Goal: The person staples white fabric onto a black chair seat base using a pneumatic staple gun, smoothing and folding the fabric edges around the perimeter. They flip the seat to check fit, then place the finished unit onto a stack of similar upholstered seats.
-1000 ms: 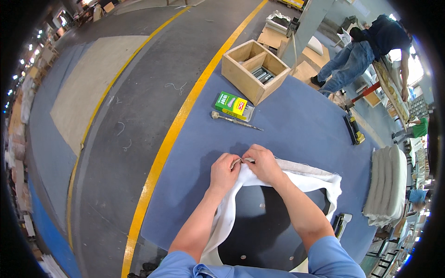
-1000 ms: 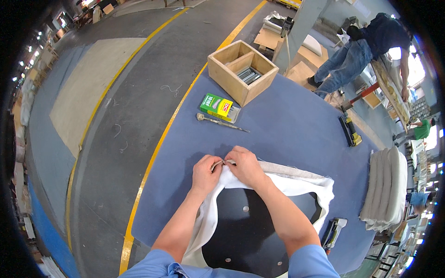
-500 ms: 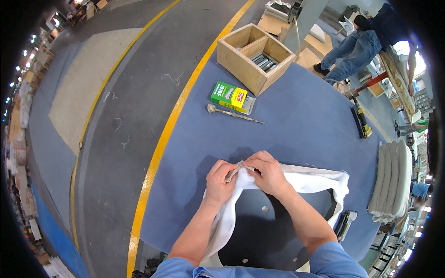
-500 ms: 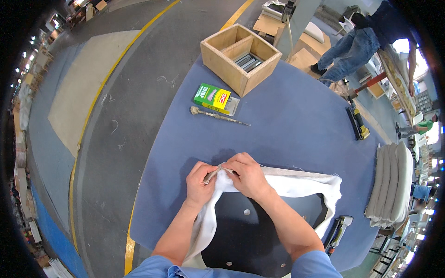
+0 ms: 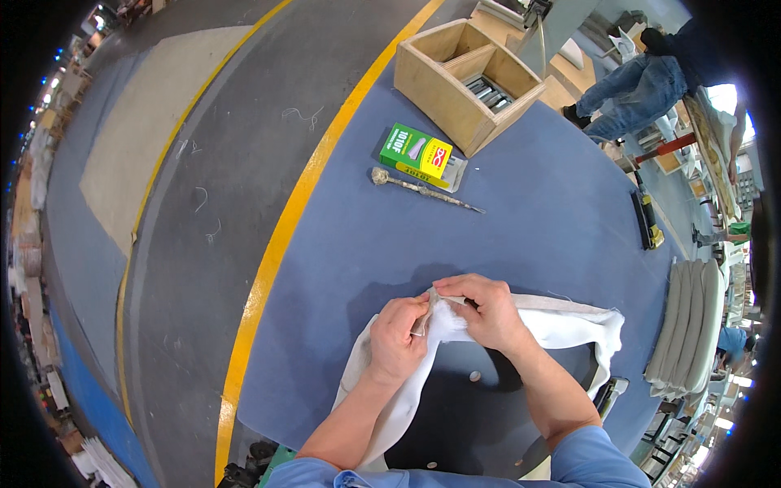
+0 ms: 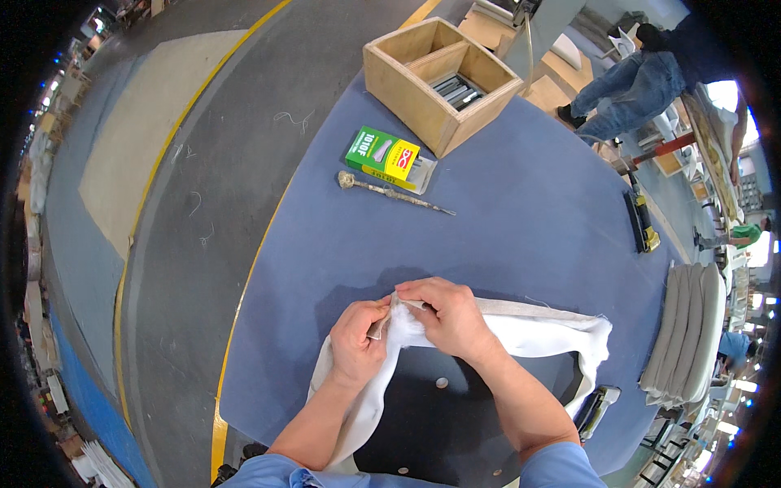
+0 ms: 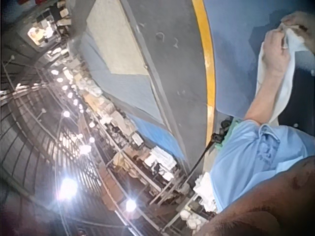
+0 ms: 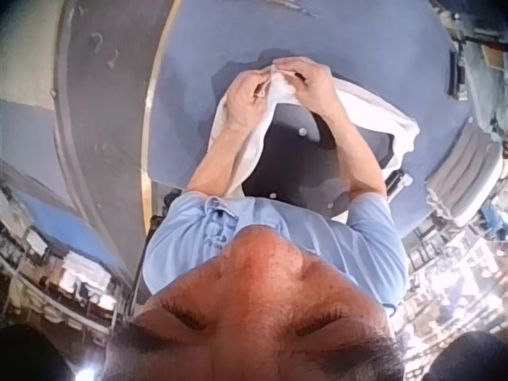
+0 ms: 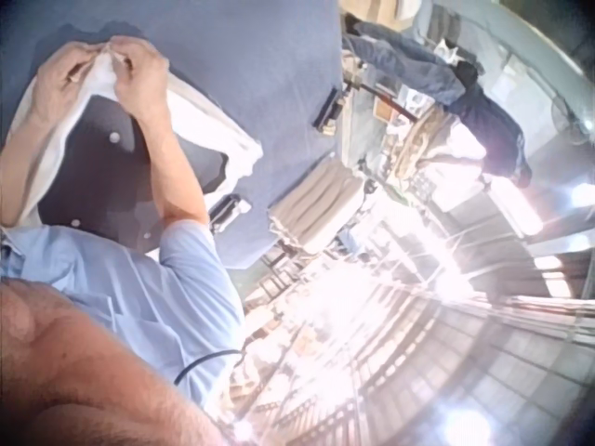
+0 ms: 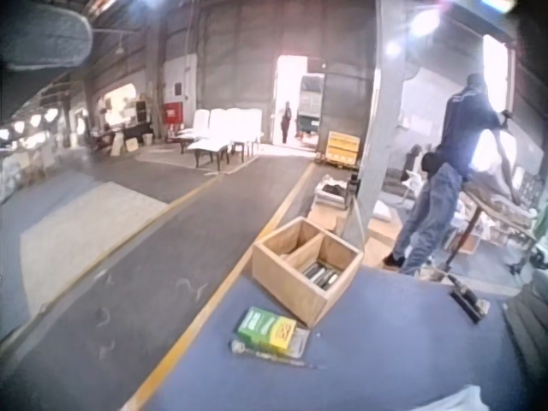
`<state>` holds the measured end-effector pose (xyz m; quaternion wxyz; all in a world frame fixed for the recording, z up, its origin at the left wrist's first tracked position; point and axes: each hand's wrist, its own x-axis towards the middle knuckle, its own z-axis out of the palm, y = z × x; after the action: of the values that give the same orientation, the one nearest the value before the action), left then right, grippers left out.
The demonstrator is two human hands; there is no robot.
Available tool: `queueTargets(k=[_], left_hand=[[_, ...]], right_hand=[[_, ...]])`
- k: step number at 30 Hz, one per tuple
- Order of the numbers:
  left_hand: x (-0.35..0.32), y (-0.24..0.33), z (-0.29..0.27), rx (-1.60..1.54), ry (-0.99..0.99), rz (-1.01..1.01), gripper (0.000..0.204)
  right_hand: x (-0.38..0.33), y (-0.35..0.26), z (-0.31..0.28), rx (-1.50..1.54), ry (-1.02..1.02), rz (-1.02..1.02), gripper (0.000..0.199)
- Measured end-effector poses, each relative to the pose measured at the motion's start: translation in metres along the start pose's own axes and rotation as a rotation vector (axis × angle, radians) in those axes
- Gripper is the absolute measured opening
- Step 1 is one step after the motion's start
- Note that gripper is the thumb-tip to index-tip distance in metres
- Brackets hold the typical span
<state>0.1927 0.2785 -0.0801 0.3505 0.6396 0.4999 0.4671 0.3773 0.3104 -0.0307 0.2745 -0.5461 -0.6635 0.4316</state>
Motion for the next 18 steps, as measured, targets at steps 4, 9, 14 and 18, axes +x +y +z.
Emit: queueTargets(k=[4, 9, 14, 18], left_hand=[[-0.004, -0.004, 0.002, -0.047, 0.013, -0.095, 0.018], [0.020, 0.001, -0.006, -0.180, -0.095, -0.335, 0.018], [0.011, -0.006, 0.006, -0.165, -0.027, -0.253, 0.021], [0.004, -0.001, 0.006, -0.152, -0.014, -0.373, 0.020]], right_hand=[[0.002, -0.008, -0.001, 0.019, 0.004, 0.108, 0.019], [0.000, 0.001, 0.003, -0.074, 0.082, -0.006, 0.016], [0.008, -0.011, 0.002, -0.117, 0.027, 0.120, 0.015], [0.012, -0.010, 0.003, -0.114, -0.018, 0.137, 0.018]])
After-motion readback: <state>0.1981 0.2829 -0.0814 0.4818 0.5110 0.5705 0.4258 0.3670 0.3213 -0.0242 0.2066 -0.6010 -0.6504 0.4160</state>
